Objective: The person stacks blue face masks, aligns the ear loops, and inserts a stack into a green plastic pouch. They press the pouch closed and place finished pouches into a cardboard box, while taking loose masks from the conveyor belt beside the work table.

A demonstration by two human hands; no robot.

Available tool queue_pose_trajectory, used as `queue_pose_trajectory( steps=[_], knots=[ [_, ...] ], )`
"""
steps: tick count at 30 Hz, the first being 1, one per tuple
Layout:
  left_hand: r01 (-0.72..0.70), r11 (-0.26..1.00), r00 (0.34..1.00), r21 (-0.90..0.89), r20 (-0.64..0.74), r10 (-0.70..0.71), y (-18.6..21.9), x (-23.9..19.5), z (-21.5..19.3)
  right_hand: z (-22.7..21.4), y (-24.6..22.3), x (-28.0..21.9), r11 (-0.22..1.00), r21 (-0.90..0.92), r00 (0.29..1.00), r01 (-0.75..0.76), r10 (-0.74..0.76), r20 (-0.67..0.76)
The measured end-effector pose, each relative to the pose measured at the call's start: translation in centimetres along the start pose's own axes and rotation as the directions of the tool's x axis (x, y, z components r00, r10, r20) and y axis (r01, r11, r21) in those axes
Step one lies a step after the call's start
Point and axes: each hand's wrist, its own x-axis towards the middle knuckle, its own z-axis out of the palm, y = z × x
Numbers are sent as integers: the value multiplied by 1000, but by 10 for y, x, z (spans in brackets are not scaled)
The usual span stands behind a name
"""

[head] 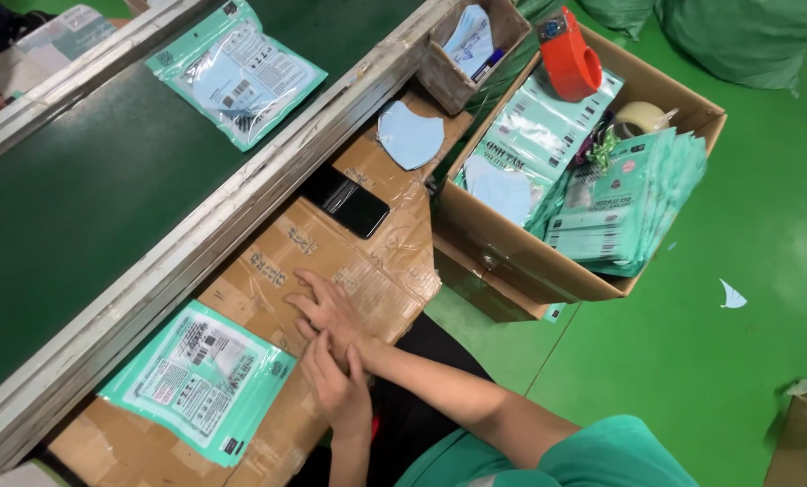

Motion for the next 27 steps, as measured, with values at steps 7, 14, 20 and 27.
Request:
queue_pose_trajectory(
  steps=[7,14,20,27],
  knots=[
    [5,991,989,-135,144,15,-39,-25,-53,6,6,9,996,-85,998,6,0,65],
    [421,886,895,194,-248,-370,-191,-76,-104,0,-23,13,955,214,969,-205,167,185],
    [518,847,854,118,-132,-503,-156,-78,-58,55,-13,-9,922,311,873,-229,53,485],
    [372,927,903,-46,-216,-372,-102,16,-129,26,41,11,845,497,965,-198,79,249]
  ],
)
